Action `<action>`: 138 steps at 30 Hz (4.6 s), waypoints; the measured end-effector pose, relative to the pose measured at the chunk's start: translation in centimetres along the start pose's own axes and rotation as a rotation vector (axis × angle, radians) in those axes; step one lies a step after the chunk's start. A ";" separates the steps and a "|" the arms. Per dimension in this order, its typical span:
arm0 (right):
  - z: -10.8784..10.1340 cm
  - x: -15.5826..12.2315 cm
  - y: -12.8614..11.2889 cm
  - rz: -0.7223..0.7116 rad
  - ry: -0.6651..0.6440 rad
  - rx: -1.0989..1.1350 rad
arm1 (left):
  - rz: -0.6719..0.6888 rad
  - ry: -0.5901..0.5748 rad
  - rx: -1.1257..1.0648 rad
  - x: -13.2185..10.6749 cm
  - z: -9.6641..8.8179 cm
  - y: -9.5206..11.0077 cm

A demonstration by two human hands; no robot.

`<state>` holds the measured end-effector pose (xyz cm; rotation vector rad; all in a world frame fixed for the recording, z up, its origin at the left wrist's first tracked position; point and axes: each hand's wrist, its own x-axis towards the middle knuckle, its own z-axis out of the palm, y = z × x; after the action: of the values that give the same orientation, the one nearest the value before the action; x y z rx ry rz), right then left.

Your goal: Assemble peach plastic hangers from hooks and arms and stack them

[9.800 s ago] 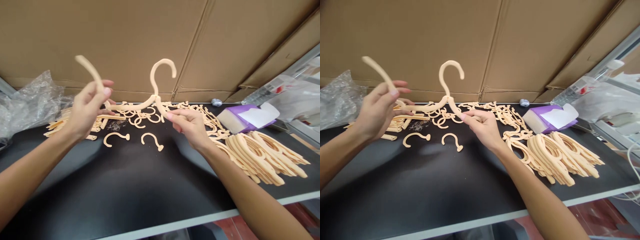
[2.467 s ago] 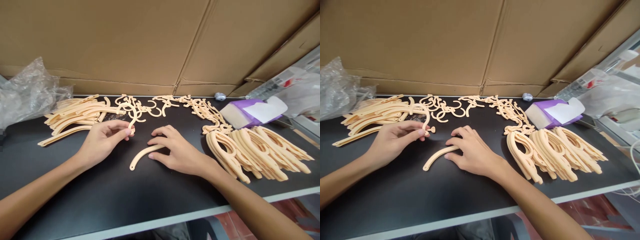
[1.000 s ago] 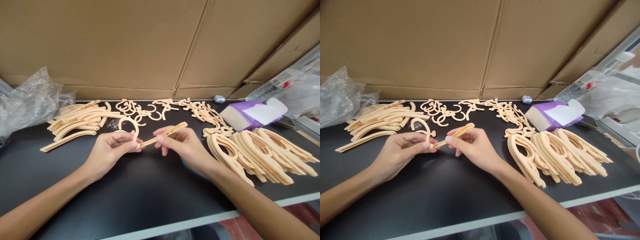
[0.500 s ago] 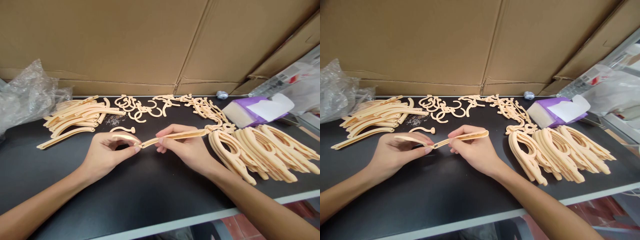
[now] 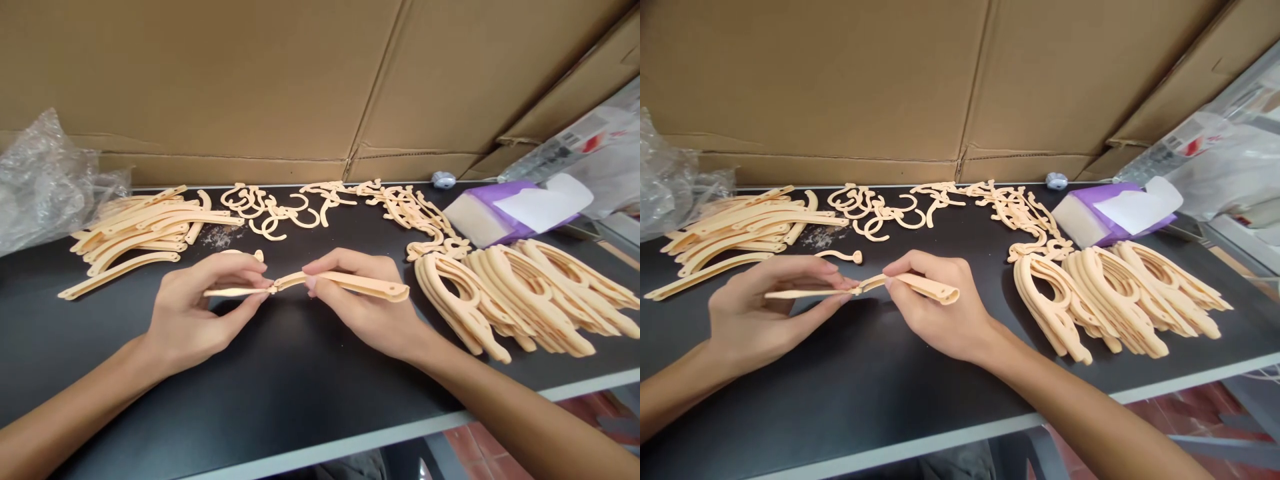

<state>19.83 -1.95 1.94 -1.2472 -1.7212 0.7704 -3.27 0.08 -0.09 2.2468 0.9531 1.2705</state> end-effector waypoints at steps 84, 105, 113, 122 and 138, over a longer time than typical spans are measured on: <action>1.8 -0.6 1.2 -0.204 -0.049 -0.006 | 0.258 0.027 0.343 -0.2 0.7 0.4; 0.7 -0.1 2.3 -0.568 -0.075 -0.242 | 0.340 -0.194 0.338 -0.8 0.6 -0.9; 1.0 -0.4 2.1 -0.632 -0.080 -0.335 | 0.425 -0.218 0.432 -0.8 0.4 -0.6; 1.9 -0.8 2.1 -0.487 0.019 -0.252 | 0.343 -0.201 0.454 -1.0 0.5 -0.9; 1.1 1.8 1.8 0.438 0.007 0.693 | 0.202 -0.018 0.262 0.1 0.4 -0.1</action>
<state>19.31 0.36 0.42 -1.1188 -1.0178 1.4633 -2.87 0.20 -0.29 2.6092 0.9526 1.2673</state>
